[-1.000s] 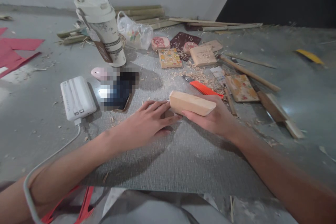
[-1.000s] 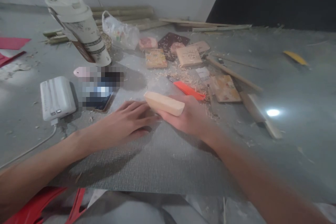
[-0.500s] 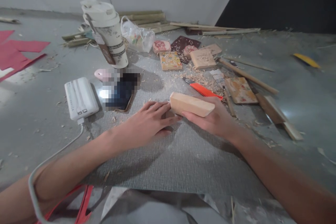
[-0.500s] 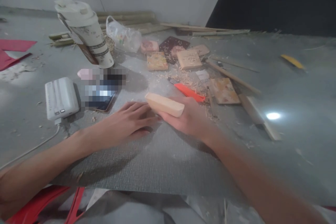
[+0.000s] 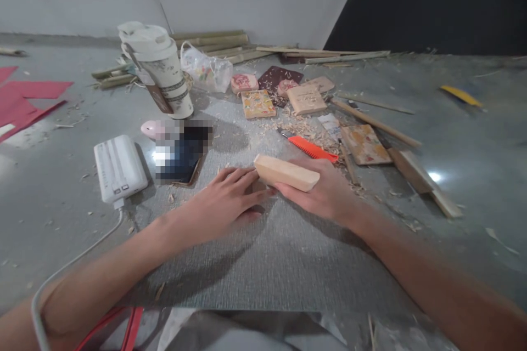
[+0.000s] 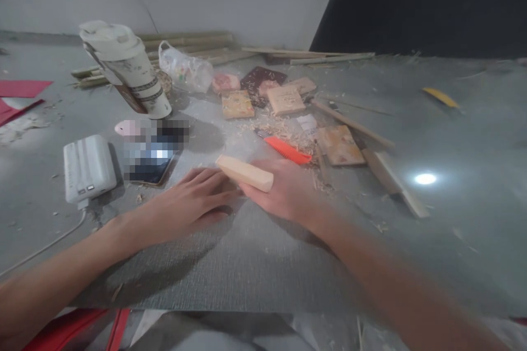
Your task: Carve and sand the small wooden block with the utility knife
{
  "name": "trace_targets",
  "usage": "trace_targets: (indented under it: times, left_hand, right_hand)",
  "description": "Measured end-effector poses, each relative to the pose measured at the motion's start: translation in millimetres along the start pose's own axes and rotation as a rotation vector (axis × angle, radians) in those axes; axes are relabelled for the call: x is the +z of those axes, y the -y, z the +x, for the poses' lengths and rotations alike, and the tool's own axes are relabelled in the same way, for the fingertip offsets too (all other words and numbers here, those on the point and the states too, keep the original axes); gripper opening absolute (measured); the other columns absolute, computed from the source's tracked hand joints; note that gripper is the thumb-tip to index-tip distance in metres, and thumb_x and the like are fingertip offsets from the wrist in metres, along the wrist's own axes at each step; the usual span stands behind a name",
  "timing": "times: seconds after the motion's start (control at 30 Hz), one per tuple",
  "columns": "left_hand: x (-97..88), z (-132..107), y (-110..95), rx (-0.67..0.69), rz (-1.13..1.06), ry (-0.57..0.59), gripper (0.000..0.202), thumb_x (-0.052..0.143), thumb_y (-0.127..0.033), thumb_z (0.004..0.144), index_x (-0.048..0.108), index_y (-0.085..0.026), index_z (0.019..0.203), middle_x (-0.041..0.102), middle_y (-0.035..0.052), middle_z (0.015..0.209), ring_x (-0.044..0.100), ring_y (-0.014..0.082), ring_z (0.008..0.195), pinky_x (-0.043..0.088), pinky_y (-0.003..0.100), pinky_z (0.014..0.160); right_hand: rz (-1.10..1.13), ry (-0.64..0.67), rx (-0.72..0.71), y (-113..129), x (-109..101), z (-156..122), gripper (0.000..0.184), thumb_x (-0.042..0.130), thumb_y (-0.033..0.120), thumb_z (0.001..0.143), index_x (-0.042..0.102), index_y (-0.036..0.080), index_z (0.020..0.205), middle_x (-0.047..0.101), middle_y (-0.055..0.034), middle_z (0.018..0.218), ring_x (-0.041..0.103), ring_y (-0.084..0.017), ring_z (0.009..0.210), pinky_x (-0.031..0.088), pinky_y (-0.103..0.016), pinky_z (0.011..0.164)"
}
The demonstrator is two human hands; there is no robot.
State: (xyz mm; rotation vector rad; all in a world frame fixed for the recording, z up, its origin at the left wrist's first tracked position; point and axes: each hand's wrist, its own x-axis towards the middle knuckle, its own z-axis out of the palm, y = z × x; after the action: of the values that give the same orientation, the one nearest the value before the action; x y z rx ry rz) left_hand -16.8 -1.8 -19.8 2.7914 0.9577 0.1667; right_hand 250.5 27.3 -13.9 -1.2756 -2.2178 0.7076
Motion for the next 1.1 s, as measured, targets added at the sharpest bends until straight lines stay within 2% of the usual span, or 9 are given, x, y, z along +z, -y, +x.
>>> trace_targets:
  times: [0.23,0.4,0.53,0.63,0.77,0.87,1.0,1.03,1.1]
  left_hand:
    - [3.5,-0.7,3.6,0.012,0.011,-0.015,0.047,0.057,-0.038,0.116,0.058,-0.032,0.163,0.060,0.0148,0.157,0.054,0.0373,0.149,0.046,0.057,0.120]
    - [3.2,0.5,4.7,0.028,0.037,-0.030,0.046,0.059,-0.038,0.116,0.061,-0.035,0.162,0.053,0.0158,0.165,0.054,0.0372,0.150,0.047,0.056,0.119]
    - [-0.5,2.0,4.6,0.018,-0.003,-0.018,0.043,0.062,-0.038,0.115,0.066,-0.035,0.157,0.064,0.0138,0.147,0.060,0.0354,0.137,0.050,0.053,0.113]
    - [-0.1,1.8,5.4,0.019,-0.046,-0.028,0.040,0.062,-0.040,0.114,0.069,-0.034,0.154,0.068,0.0121,0.136,0.061,0.0341,0.132,0.050,0.051,0.112]
    - [5.0,0.3,6.9,0.020,-0.027,-0.060,0.042,0.059,-0.041,0.116,0.066,-0.039,0.157,0.059,0.0138,0.159,0.057,0.0358,0.144,0.046,0.054,0.118]
    - [6.9,0.0,7.3,0.021,-0.016,-0.075,0.042,0.056,-0.041,0.117,0.066,-0.039,0.158,0.052,0.0138,0.168,0.054,0.0365,0.149,0.045,0.055,0.119]
    - [3.9,0.9,6.7,0.018,-0.037,-0.043,0.038,0.063,-0.039,0.114,0.072,-0.034,0.151,0.068,0.0128,0.140,0.061,0.0348,0.136,0.050,0.053,0.114]
    - [3.1,1.2,6.5,0.019,-0.036,-0.037,0.038,0.064,-0.038,0.113,0.073,-0.033,0.149,0.069,0.0123,0.134,0.062,0.0348,0.133,0.050,0.053,0.113]
    - [2.4,1.5,6.2,0.022,-0.023,-0.032,0.039,0.065,-0.038,0.112,0.072,-0.034,0.151,0.069,0.0123,0.134,0.061,0.0349,0.133,0.051,0.053,0.113]
  right_hand:
    - [0.029,0.007,0.027,-6.5,-1.7,2.6,0.027,0.080,0.047,0.097,0.081,0.028,0.116,0.086,-0.0049,0.108,0.082,-0.029,0.092,0.063,-0.041,0.078]
    - [0.069,-0.058,0.000,-11.8,-4.1,6.5,0.030,0.078,0.044,0.098,0.078,0.030,0.124,0.086,-0.0047,0.111,0.082,-0.031,0.104,0.065,-0.045,0.092]
    - [0.012,-0.002,-0.007,-2.3,-0.6,2.0,0.025,0.078,0.044,0.097,0.080,0.027,0.116,0.085,-0.0056,0.101,0.081,-0.029,0.089,0.063,-0.042,0.079]
    - [-0.013,0.039,-0.043,0.0,-0.5,-0.1,0.020,0.077,0.043,0.098,0.081,0.027,0.109,0.085,-0.0048,0.101,0.079,-0.027,0.087,0.061,-0.040,0.077]
    - [0.007,-0.048,-0.015,-10.2,-4.5,4.1,0.026,0.078,0.044,0.098,0.081,0.030,0.120,0.086,-0.0053,0.109,0.081,-0.030,0.099,0.064,-0.044,0.087]
    - [-0.026,-0.097,-0.023,-11.5,-4.5,5.6,0.022,0.078,0.042,0.097,0.081,0.030,0.114,0.085,-0.0056,0.106,0.080,-0.032,0.105,0.063,-0.046,0.091]
    - [-0.028,0.016,-0.063,-0.9,-1.6,1.9,0.016,0.077,0.042,0.097,0.079,0.027,0.101,0.083,-0.0031,0.092,0.077,-0.024,0.082,0.056,-0.036,0.071]
    - [-0.034,0.042,-0.085,0.7,-1.5,1.4,0.016,0.076,0.042,0.098,0.078,0.026,0.099,0.082,-0.0028,0.091,0.076,-0.024,0.081,0.054,-0.036,0.069]
    - [-0.041,0.051,-0.092,0.0,-2.5,1.9,0.017,0.075,0.043,0.099,0.078,0.026,0.098,0.083,-0.0034,0.095,0.077,-0.024,0.084,0.054,-0.036,0.070]
